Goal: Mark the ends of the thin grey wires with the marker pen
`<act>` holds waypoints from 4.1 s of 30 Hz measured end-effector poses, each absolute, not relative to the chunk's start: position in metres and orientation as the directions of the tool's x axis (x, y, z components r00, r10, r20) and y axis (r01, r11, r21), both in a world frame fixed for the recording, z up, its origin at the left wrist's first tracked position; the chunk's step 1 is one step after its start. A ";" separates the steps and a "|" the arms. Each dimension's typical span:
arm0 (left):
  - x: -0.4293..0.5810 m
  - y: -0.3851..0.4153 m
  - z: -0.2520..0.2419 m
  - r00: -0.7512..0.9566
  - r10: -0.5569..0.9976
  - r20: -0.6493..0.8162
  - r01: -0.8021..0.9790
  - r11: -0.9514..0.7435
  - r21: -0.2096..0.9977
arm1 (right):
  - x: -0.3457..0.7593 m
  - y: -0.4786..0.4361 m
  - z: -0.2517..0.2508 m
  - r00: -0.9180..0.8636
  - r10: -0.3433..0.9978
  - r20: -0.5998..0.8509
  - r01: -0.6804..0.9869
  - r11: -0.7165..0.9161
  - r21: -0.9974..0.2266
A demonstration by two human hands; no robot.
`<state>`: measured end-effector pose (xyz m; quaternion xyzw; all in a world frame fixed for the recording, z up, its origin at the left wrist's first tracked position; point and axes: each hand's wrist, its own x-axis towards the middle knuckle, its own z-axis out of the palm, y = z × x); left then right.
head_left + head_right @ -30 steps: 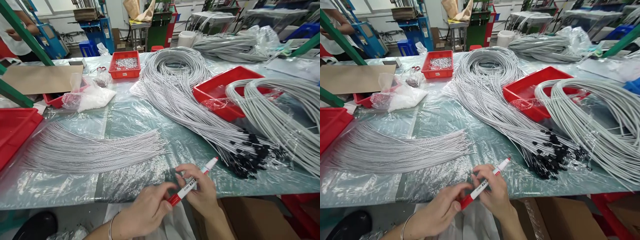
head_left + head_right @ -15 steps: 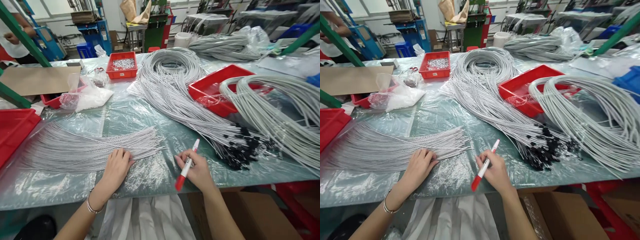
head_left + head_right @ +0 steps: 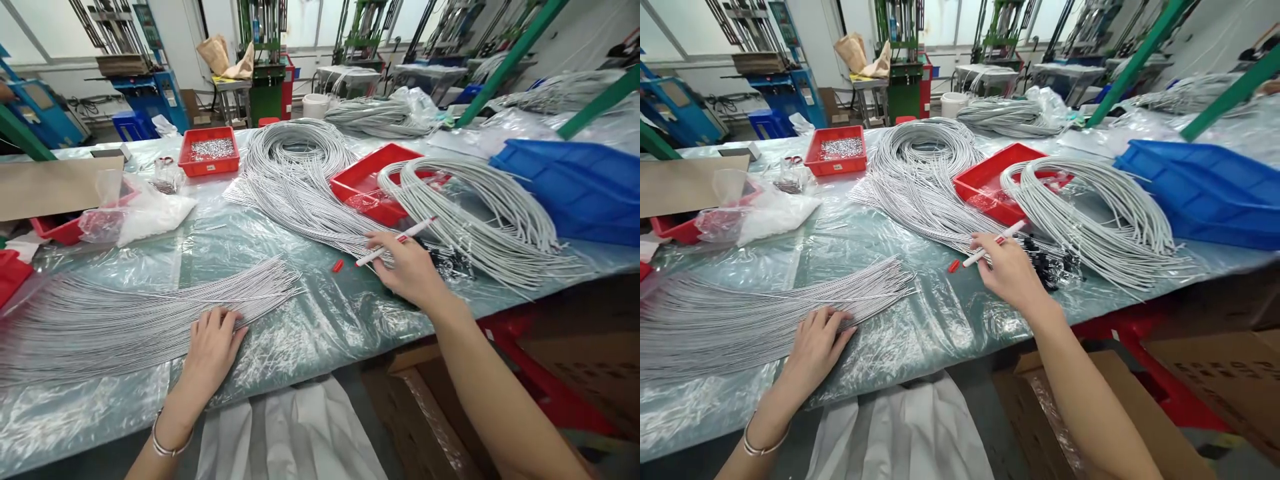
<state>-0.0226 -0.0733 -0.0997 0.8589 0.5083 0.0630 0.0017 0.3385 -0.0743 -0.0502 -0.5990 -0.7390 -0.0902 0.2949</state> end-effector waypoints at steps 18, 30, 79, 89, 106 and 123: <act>-0.040 -0.056 -0.062 0.626 0.749 -0.217 0.706 -0.425 0.566 | 0.246 -0.111 -0.118 0.101 0.860 0.501 0.443 0.412 -0.796; 0.005 -0.056 -0.059 0.838 0.471 -0.276 0.501 -0.466 0.729 | 0.188 -0.096 -0.092 -0.042 0.945 0.323 0.033 0.325 -0.945; 0.010 -0.043 -0.051 0.820 0.537 -0.197 0.401 -0.295 0.867 | 0.191 -0.128 -0.117 -0.131 0.875 0.466 0.485 0.467 -0.740; 0.010 -0.044 -0.052 0.811 0.553 -0.191 0.406 -0.299 0.864 | 0.189 -0.126 -0.116 -0.191 0.861 0.472 0.550 0.492 -0.675; 0.008 -0.040 -0.055 0.862 0.441 -0.251 0.411 -0.319 0.854 | 0.188 -0.108 -0.120 -0.035 0.984 0.175 0.298 0.177 -0.938; 0.019 -0.039 -0.044 0.852 0.458 -0.252 0.455 -0.411 0.790 | 0.191 -0.109 -0.118 -0.029 0.983 0.180 0.157 0.182 -0.971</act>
